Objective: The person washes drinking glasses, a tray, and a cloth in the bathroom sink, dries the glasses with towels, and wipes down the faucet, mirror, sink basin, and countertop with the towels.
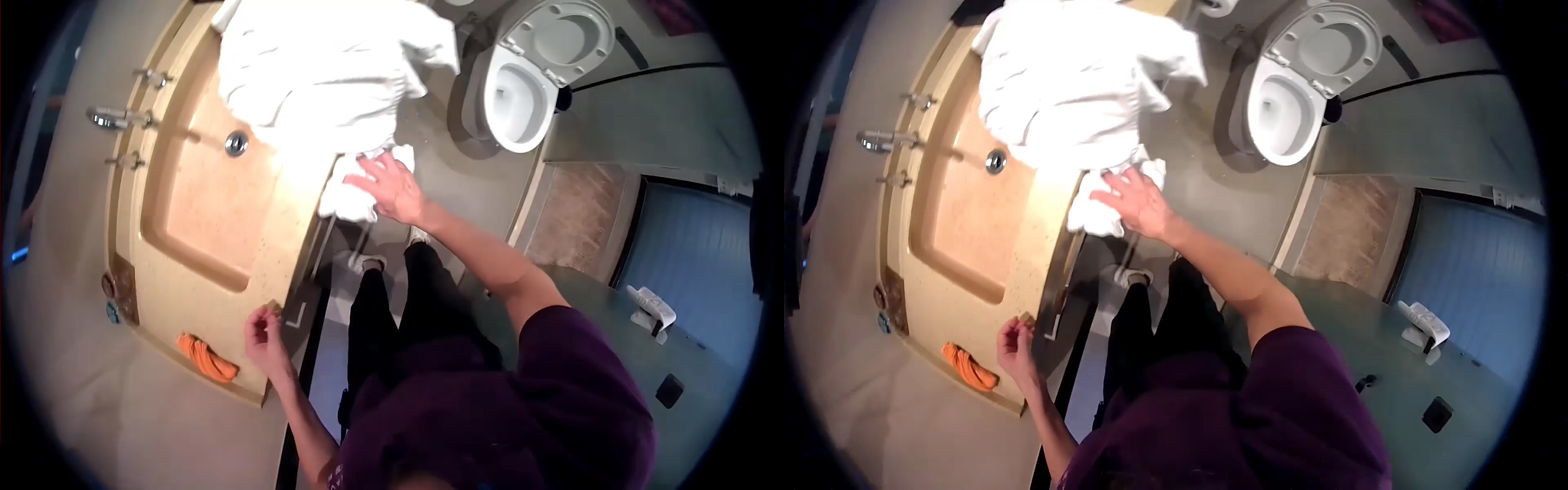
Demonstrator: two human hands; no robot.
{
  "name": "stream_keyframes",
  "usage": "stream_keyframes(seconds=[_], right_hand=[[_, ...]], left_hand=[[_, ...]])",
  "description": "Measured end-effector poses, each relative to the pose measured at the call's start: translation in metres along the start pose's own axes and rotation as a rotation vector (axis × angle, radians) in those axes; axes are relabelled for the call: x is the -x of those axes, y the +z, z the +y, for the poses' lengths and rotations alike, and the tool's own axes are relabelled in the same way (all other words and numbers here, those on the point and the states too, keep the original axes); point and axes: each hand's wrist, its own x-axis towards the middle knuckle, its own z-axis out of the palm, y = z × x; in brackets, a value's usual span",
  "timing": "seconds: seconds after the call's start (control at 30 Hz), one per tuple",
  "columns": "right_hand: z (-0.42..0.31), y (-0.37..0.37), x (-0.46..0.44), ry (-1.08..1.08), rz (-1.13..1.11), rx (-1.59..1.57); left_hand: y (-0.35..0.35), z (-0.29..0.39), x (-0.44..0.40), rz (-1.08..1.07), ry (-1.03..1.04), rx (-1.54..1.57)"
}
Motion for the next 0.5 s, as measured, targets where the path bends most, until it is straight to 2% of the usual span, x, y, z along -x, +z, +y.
stream_keyframes(seconds=[0.07,0.13,0.2,0.23,0.27,0.33,0.37,0.4,0.47,0.5], right_hand=[[0.001,-0.025,0.001,0.266,0.152,-0.064],[-0.023,-0.033,0.001,0.608,0.002,-0.331],[-0.072,-0.053,0.021,0.326,0.065,-0.527],[-0.092,-0.069,0.028,0.243,-0.167,-0.705],[-0.113,-0.084,0.031,0.136,-0.414,-0.886],[-0.135,-0.112,0.037,-0.138,-0.193,-0.811],[-0.133,-0.12,0.033,-0.127,-0.303,-0.902],[-0.127,-0.124,0.026,-0.268,-0.352,-0.889],[-0.136,-0.167,0.013,-0.281,-0.44,-0.92],[-0.136,-0.183,0.009,-0.388,-0.389,-0.938]], left_hand=[[0.039,0.034,0.013,-0.206,-0.16,0.164],[0.067,0.048,0.021,-0.302,-0.22,0.293],[0.095,0.074,0.038,-0.499,-0.368,0.793],[0.101,0.07,0.037,-0.676,-0.351,0.886],[0.106,0.068,0.043,-0.55,-0.454,0.955],[0.102,0.063,0.049,-0.289,-0.598,0.684],[0.099,0.086,0.05,-0.235,-0.509,0.698],[0.086,0.083,0.051,-0.212,-0.428,0.645],[0.066,0.114,0.055,-0.164,-0.272,0.558],[0.056,0.13,0.05,-0.126,-0.227,0.516]])
